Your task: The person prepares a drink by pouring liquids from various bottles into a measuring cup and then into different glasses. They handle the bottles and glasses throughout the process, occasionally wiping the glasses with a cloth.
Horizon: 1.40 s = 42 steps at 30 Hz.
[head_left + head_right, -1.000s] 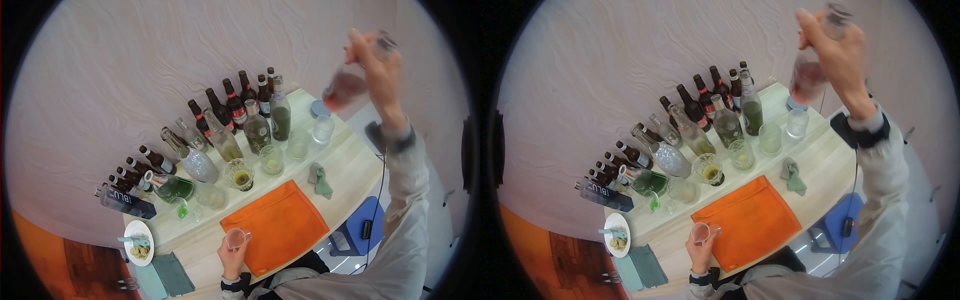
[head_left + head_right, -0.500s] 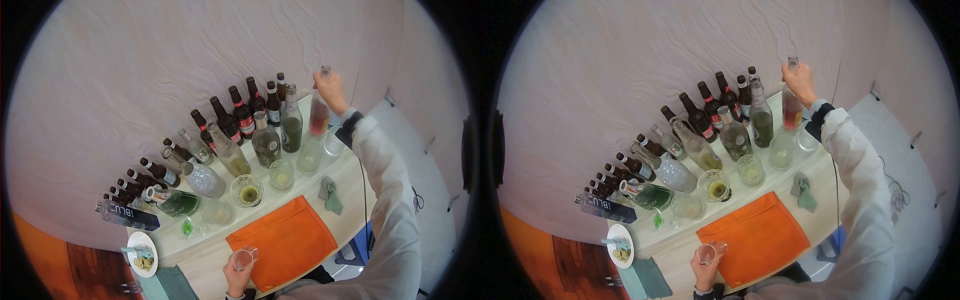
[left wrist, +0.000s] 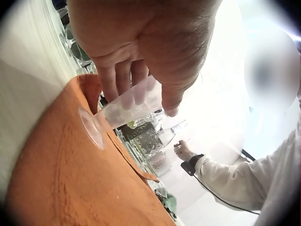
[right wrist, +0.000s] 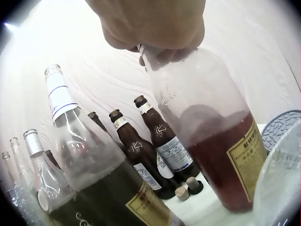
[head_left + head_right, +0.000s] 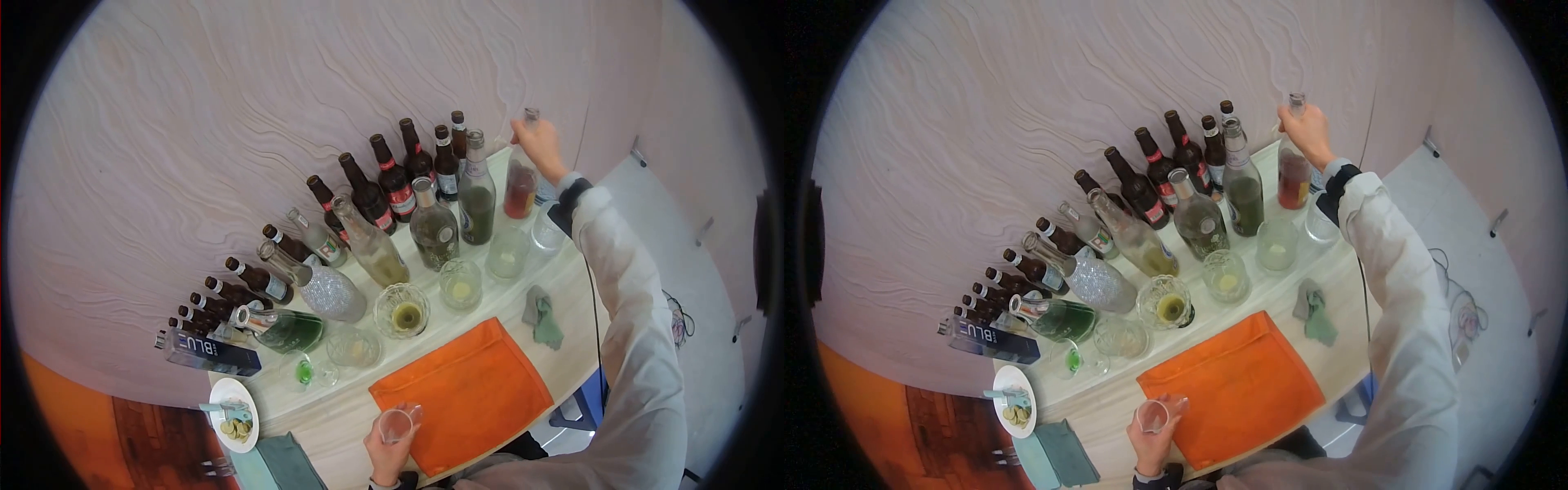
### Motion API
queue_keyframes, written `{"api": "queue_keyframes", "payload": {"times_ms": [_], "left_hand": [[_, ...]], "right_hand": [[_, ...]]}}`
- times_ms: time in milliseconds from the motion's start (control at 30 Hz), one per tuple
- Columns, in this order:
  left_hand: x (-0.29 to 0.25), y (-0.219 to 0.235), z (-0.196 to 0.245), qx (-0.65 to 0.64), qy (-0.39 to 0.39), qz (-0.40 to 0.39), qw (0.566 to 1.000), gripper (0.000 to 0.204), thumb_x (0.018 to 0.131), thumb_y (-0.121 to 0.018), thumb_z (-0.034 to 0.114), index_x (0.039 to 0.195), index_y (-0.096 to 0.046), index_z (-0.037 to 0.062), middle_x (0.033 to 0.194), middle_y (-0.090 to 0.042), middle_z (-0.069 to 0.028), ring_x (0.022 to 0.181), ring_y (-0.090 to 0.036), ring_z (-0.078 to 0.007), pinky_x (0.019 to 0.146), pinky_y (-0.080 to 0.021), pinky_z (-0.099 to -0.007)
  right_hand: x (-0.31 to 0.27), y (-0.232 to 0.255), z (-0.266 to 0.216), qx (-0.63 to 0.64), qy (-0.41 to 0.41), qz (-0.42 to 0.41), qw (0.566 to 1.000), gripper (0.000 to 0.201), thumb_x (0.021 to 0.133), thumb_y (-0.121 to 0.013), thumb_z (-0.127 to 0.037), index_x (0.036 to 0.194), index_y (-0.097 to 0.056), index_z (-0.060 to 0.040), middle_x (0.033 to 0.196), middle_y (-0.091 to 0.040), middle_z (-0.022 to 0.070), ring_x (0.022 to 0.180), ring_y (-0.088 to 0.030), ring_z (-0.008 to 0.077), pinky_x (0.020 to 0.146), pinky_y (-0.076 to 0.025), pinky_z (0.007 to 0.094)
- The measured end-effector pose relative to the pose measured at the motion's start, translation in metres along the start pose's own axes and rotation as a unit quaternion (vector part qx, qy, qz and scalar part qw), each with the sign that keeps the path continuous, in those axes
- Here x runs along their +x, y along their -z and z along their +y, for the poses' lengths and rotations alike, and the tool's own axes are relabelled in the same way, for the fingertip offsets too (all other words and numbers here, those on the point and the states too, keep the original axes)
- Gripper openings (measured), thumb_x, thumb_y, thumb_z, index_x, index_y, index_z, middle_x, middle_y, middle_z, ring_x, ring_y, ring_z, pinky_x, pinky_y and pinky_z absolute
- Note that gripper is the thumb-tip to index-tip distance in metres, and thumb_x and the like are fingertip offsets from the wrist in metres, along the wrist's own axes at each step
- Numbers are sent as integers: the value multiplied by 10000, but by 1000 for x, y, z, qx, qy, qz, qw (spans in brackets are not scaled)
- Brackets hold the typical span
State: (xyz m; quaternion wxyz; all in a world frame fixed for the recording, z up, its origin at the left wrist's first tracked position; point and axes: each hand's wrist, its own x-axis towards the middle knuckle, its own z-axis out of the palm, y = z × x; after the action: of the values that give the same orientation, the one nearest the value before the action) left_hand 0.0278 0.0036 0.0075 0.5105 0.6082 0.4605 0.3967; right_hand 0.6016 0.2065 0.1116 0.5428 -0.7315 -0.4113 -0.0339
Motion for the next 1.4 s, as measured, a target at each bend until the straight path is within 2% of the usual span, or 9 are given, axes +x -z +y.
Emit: {"api": "queue_keyframes", "payload": {"times_ms": [133,233,300,367,500,800,1033,1300,1400], "left_hand": [[-1,-1,0,7,10,7,1000,418,844,-850,-11,1203,-649,-84,1104,-769,-140,1038,-730,-187,952,-577,-337],[1,-6,7,-15,14,10,1000,402,854,-852,14,1195,-658,-74,1091,-775,-126,1016,-728,-168,934,-578,-324],[-1,-3,4,-13,17,19,1000,391,858,-853,26,1189,-666,-66,1084,-777,-118,1002,-727,-157,922,-578,-315],[0,-2,-5,13,-1,13,1000,365,860,-857,41,1169,-682,-46,1074,-780,-104,987,-729,-142,904,-580,-303],[1,-1,-2,-7,10,5,1000,360,860,-862,55,1164,-691,-33,1066,-781,-88,977,-726,-125,881,-581,-298],[2,0,-24,-26,-44,25,998,410,856,-879,114,1196,-693,-21,1026,-779,-70,923,-721,-132,839,-576,-299],[2,2,-28,16,-45,10,999,434,852,-870,74,1226,-676,-29,1067,-763,-81,982,-721,-143,851,-577,-297],[3,3,-28,11,-81,22,996,470,849,-877,124,1249,-683,-28,1074,-775,-96,980,-734,-151,859,-590,-313],[2,5,-23,19,-93,34,995,496,840,-880,182,1259,-689,-1,1086,-777,-179,997,-775,-265,847,-596,-355]], "right_hand": [[-12,10,-14,0,-16,-6,1000,379,916,-711,-359,799,-737,0,704,-736,112,710,-734,246,695,-552,392],[-25,17,3,-19,12,-82,996,357,934,-737,-345,1001,-725,5,897,-754,147,888,-745,255,801,-559,393],[-56,7,23,-22,159,158,974,457,952,-752,-289,1264,-609,13,1160,-693,181,1107,-693,273,942,-542,386],[-131,41,-16,42,100,26,994,602,934,-777,-193,1408,-476,24,1332,-591,203,1275,-601,295,1086,-479,387],[-240,42,-23,80,54,-62,993,830,818,-881,-150,1475,-409,35,1421,-539,204,1395,-502,319,1172,-406,413],[-240,-3,10,76,-131,-138,979,977,701,-957,-187,1478,-425,74,1440,-561,220,1329,-564,294,1122,-451,377],[-269,29,-38,112,11,-85,990,863,695,-944,-159,1412,-505,37,1302,-645,175,1249,-616,281,1063,-492,398],[-327,66,-172,45,241,-207,947,785,640,-945,-112,1329,-581,-15,1292,-620,185,1188,-625,370,1018,-515,420],[-348,57,-195,49,275,-267,922,830,611,-934,-74,1358,-576,-31,1311,-608,190,1222,-615,383,1041,-515,438]]}}
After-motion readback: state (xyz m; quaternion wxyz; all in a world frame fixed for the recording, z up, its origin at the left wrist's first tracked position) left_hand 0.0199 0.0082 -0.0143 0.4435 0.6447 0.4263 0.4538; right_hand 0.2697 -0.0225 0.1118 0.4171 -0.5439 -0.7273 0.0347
